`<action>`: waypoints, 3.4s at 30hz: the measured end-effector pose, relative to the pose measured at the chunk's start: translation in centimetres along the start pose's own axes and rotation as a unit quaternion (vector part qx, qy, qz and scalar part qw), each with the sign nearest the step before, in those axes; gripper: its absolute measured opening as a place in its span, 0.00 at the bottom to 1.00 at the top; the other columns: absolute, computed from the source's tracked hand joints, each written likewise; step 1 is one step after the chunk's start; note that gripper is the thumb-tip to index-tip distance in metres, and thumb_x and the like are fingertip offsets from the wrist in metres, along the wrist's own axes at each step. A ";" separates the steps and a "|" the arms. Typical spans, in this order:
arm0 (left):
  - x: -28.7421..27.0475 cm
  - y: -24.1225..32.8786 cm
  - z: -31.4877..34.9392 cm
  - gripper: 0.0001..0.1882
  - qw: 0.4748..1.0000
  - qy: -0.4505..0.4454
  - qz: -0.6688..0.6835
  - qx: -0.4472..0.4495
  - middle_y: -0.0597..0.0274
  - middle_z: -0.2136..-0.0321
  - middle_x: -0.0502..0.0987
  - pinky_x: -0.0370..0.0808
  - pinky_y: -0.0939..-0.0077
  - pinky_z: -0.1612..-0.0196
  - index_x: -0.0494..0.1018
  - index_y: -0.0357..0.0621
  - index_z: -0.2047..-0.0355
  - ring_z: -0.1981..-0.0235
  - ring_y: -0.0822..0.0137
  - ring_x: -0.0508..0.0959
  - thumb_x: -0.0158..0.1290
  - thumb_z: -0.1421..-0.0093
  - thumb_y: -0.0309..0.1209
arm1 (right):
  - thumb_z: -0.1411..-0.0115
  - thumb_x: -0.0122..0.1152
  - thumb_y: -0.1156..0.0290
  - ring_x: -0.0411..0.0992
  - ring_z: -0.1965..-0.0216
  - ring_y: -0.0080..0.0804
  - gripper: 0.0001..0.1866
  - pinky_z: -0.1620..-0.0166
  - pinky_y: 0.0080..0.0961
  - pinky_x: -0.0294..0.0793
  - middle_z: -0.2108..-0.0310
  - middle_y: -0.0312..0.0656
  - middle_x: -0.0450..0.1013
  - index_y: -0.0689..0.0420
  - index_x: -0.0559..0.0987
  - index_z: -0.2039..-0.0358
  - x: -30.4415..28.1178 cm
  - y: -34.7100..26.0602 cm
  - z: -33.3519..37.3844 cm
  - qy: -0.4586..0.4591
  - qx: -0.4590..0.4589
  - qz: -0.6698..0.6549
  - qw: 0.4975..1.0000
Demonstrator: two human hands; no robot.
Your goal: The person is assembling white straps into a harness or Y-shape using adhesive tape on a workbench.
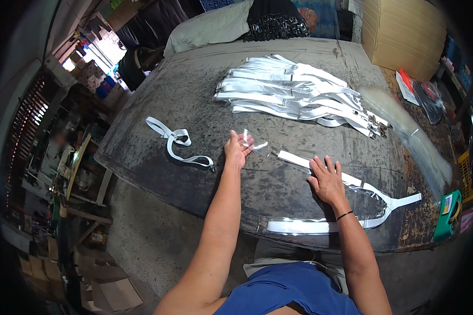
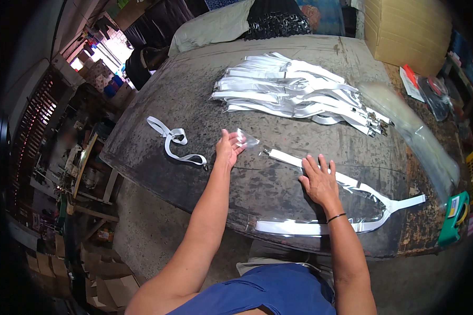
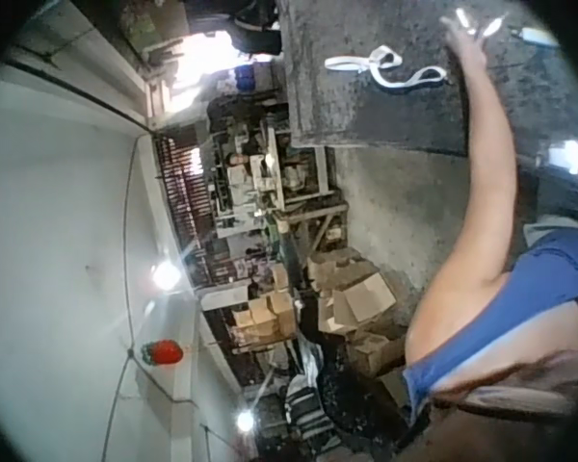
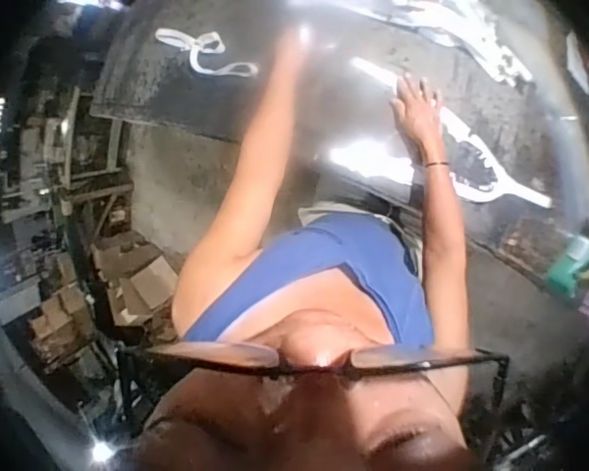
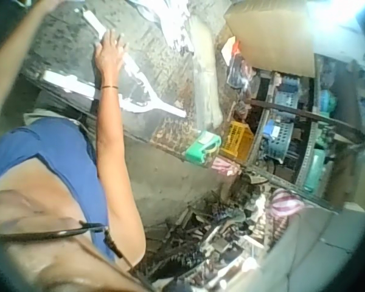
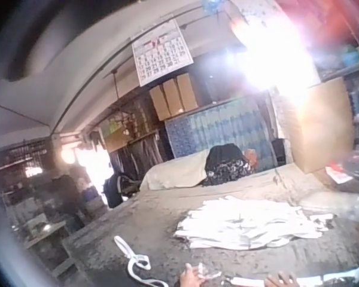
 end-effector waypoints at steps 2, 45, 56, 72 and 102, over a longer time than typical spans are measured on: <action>0.8 0.5 1.0 0.24 0.990 -0.020 0.124 -0.060 0.48 0.51 0.77 0.79 0.59 0.49 0.66 0.38 0.46 0.51 0.59 0.79 0.56 0.33 0.42 | 0.34 0.55 0.54 0.54 0.30 0.49 0.28 0.30 0.56 0.47 0.32 0.38 0.61 0.48 0.68 0.35 0.1 0.2 0.1 0.005 0.000 0.000 1.000; 10.9 -6.3 13.6 0.38 0.566 -0.212 -0.702 0.377 0.40 0.32 0.56 0.46 0.43 0.29 0.58 0.35 0.33 0.29 0.40 0.50 0.51 0.37 0.47 | 0.40 0.64 0.57 0.50 0.30 0.58 0.30 0.31 0.58 0.47 0.32 0.52 0.57 0.46 0.71 0.38 -0.8 -0.5 0.4 0.083 -0.034 -0.038 0.995; 11.3 -5.7 14.1 0.39 0.569 -0.210 -0.699 0.378 0.39 0.32 0.56 0.46 0.40 0.30 0.57 0.37 0.32 0.29 0.38 0.50 0.53 0.38 0.45 | 0.36 0.56 0.50 0.46 0.28 0.55 0.25 0.31 0.65 0.44 0.31 0.46 0.56 0.40 0.74 0.40 -0.4 -0.7 0.1 0.054 -0.019 0.010 0.998; 11.4 -5.5 14.5 0.26 0.574 -0.231 -0.647 0.446 0.48 0.44 0.69 0.58 0.44 0.35 0.71 0.41 0.43 0.39 0.44 0.64 0.56 0.42 0.37 | 0.37 0.58 0.51 0.48 0.29 0.55 0.26 0.32 0.66 0.46 0.32 0.45 0.58 0.42 0.73 0.40 -0.7 -0.8 0.0 0.049 -0.024 0.002 0.998; 12.2 -6.2 13.7 0.24 0.561 -0.254 -0.629 0.475 0.41 0.47 0.72 0.62 0.46 0.37 0.74 0.34 0.49 0.42 0.41 0.69 0.58 0.44 0.34 | 0.42 0.66 0.78 0.75 0.71 0.35 0.12 0.68 0.29 0.74 0.71 0.41 0.76 0.57 0.82 0.56 -12.2 2.4 10.2 0.273 0.004 -0.261 0.926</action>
Point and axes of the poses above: each hand's wrist, its own z-axis away from the middle knuckle, its own x-axis out of the palm, y = z × x, the point moved 3 cm from there along -z, towards the middle knuckle
